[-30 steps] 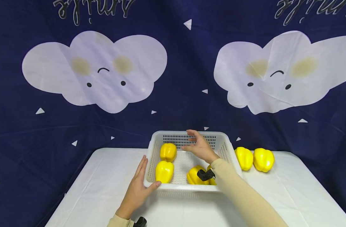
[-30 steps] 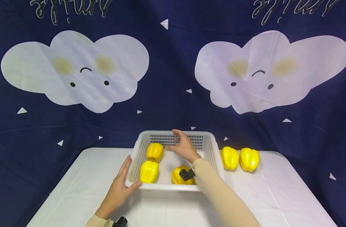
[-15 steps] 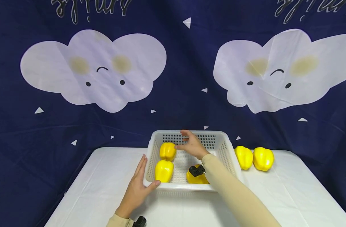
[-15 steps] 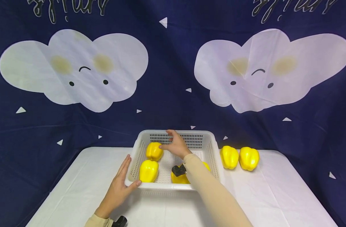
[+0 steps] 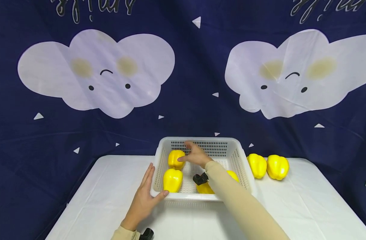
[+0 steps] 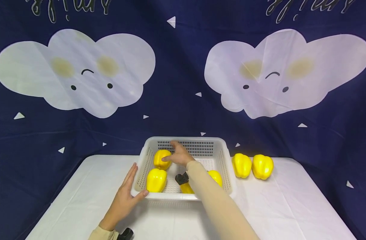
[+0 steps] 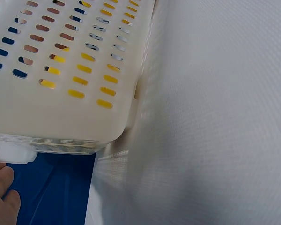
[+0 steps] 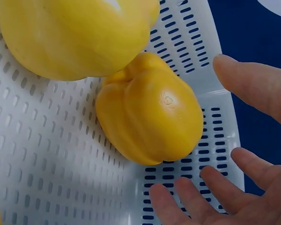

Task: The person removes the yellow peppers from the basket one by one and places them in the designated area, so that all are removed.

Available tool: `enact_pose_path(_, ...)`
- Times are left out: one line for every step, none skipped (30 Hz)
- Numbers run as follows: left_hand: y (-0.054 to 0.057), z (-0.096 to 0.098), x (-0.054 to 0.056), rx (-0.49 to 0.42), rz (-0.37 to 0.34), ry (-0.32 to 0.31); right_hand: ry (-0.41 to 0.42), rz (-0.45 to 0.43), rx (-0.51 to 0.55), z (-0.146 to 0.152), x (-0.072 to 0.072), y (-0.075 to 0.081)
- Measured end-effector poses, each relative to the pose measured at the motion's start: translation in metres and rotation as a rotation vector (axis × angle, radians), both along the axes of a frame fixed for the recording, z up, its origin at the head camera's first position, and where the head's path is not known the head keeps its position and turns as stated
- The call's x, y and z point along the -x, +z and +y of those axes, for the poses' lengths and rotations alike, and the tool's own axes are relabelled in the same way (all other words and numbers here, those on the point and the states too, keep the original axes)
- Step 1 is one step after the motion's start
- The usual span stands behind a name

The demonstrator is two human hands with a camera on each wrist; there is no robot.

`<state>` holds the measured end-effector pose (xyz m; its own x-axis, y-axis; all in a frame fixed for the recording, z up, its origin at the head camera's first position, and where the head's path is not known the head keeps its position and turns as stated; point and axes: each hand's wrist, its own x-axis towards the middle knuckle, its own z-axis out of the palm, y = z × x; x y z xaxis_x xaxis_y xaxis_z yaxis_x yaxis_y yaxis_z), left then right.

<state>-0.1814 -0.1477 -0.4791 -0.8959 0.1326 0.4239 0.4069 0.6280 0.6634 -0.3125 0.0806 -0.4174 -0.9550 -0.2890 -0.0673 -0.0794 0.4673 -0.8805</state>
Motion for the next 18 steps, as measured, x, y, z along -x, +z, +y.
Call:
enact_pose_path(0.000,0.000,0.000,0.001,0.000,0.002,0.003,-0.007,-0.011,-0.001,0.000,0.000)
enact_pose_path(0.000,0.000,0.000,0.001,0.002,0.003,0.006,-0.010,-0.019,-0.002,0.001,0.000)
enact_pose_path(0.000,0.000,0.000,0.001,0.003,0.004,0.009,-0.011,-0.024,-0.003,0.001,0.000)
enact_pose_path(0.001,0.000,0.000,0.002,0.004,0.005,0.010,-0.015,-0.029,-0.005,0.001,0.000)
enact_pose_path(0.001,0.000,0.000,0.001,0.004,0.005,0.011,-0.019,-0.029,-0.006,0.001,0.000)
enact_pose_path(0.001,0.000,0.000,0.001,0.004,0.005,0.014,-0.024,-0.026,-0.007,0.001,0.000)
enact_pose_path(0.001,0.000,0.000,0.000,0.003,0.003,0.015,-0.024,-0.029,-0.009,0.001,0.000)
enact_pose_path(0.001,0.000,0.000,0.000,0.003,0.002,0.016,-0.024,-0.030,-0.010,0.001,-0.001)
enact_pose_path(0.001,0.000,0.000,-0.001,0.001,0.002,0.019,-0.028,-0.031,-0.012,0.001,-0.001)
enact_pose_path(0.001,0.000,0.000,0.000,0.001,0.003,0.020,-0.032,-0.034,-0.013,0.001,-0.001)
enact_pose_path(0.001,0.000,0.000,-0.001,-0.001,0.002,0.024,-0.029,-0.036,-0.014,0.001,-0.002)
enact_pose_path(0.001,0.000,0.000,-0.001,-0.002,0.003,0.027,-0.026,-0.041,-0.014,0.001,-0.003)
enact_pose_path(0.001,0.000,0.000,0.000,-0.003,0.003,0.030,-0.015,-0.051,-0.015,0.001,-0.003)
enact_pose_path(0.001,0.000,0.000,0.001,-0.004,0.003,0.032,-0.009,-0.058,-0.015,0.001,-0.004)
enact_pose_path(0.001,0.000,0.000,0.001,-0.005,0.003,0.033,-0.004,-0.064,-0.016,0.002,-0.005)
enact_pose_path(0.000,0.000,0.000,0.002,-0.005,0.004,0.036,0.004,-0.070,-0.016,0.002,-0.006)
enact_pose_path(0.000,0.000,0.000,0.003,-0.005,0.005,0.038,0.008,-0.075,-0.016,0.002,-0.007)
enact_pose_path(0.000,0.000,0.000,0.003,-0.005,0.005,0.039,0.008,-0.079,-0.016,0.003,-0.008)
